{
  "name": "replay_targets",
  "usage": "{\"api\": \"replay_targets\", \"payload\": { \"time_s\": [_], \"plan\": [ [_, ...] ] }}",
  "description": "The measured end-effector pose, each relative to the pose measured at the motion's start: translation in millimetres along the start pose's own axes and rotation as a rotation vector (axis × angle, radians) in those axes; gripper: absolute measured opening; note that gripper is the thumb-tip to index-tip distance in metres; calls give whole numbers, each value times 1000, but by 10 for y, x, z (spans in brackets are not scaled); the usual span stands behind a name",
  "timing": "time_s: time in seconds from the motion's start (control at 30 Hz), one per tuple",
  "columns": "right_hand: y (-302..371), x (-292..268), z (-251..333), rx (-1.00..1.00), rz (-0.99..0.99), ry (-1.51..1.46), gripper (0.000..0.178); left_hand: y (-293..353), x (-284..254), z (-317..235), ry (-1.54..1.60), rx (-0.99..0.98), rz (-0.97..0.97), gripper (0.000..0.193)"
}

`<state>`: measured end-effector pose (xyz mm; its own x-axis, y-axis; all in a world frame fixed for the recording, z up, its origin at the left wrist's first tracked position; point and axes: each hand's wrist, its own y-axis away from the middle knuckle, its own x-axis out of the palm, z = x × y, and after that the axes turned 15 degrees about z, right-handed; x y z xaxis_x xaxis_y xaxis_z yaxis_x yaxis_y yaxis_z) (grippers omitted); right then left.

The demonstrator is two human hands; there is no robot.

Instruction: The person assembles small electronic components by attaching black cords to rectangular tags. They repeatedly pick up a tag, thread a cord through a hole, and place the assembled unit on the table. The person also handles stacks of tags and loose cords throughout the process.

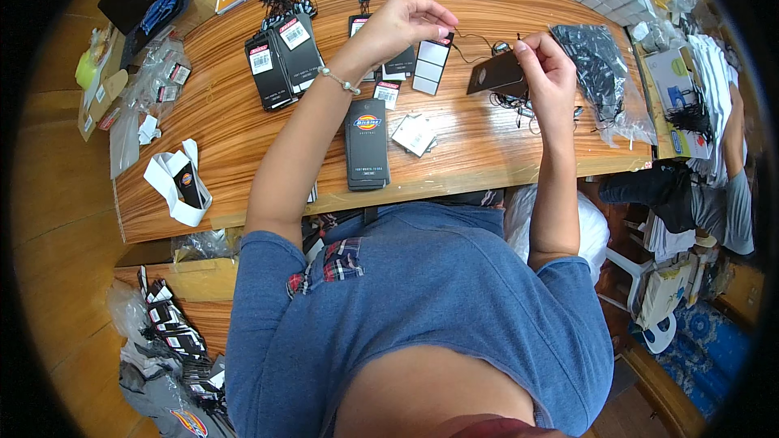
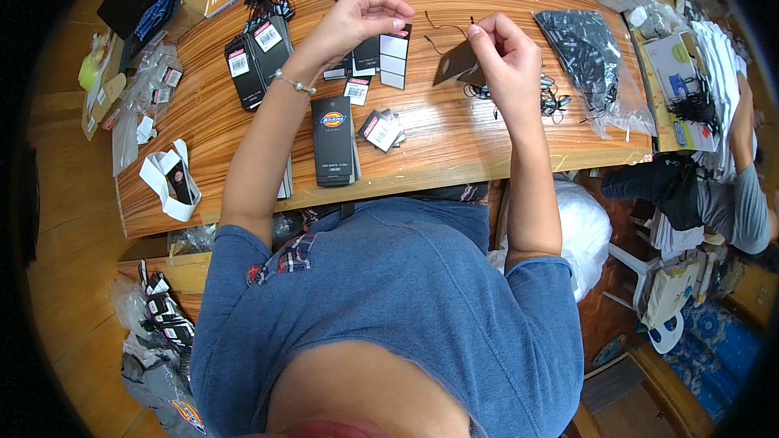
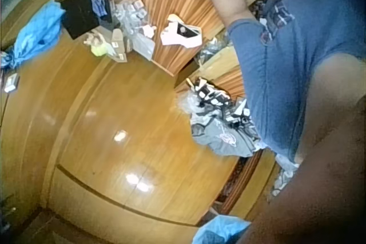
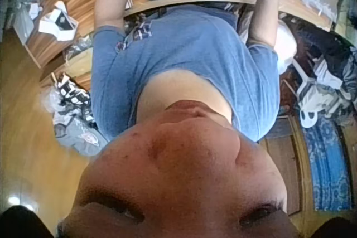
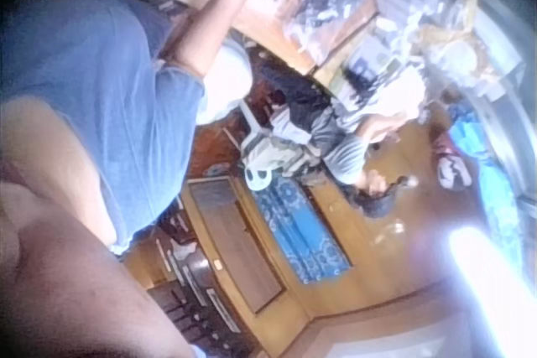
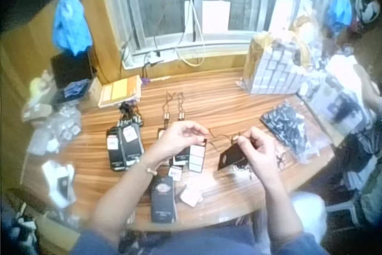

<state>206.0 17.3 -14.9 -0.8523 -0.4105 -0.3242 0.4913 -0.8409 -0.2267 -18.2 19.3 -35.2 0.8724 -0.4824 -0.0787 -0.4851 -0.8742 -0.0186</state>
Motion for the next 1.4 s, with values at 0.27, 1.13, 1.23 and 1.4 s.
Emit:
{"api": "replay_targets", "payload": {
  "time_s": [0.27, 1.13, 1.23, 1.4],
  "plan": [
    [3, -37, 48, 60, -10, 44, 16, -101, 124, 223, -25, 144, -125, 4],
    [67, -189, 104, -14, -21, -110, 12, 1684, 140, -227, -1044, -169, -528, 19],
    [75, -206, 78, -10, -28, -131, 12, 1217, 300, -310, -1090, -301, -225, 30],
    [141, -269, 82, -23, -36, -133, 12, 836, 529, -49, -1275, -559, -11, 46]
  ]
}}
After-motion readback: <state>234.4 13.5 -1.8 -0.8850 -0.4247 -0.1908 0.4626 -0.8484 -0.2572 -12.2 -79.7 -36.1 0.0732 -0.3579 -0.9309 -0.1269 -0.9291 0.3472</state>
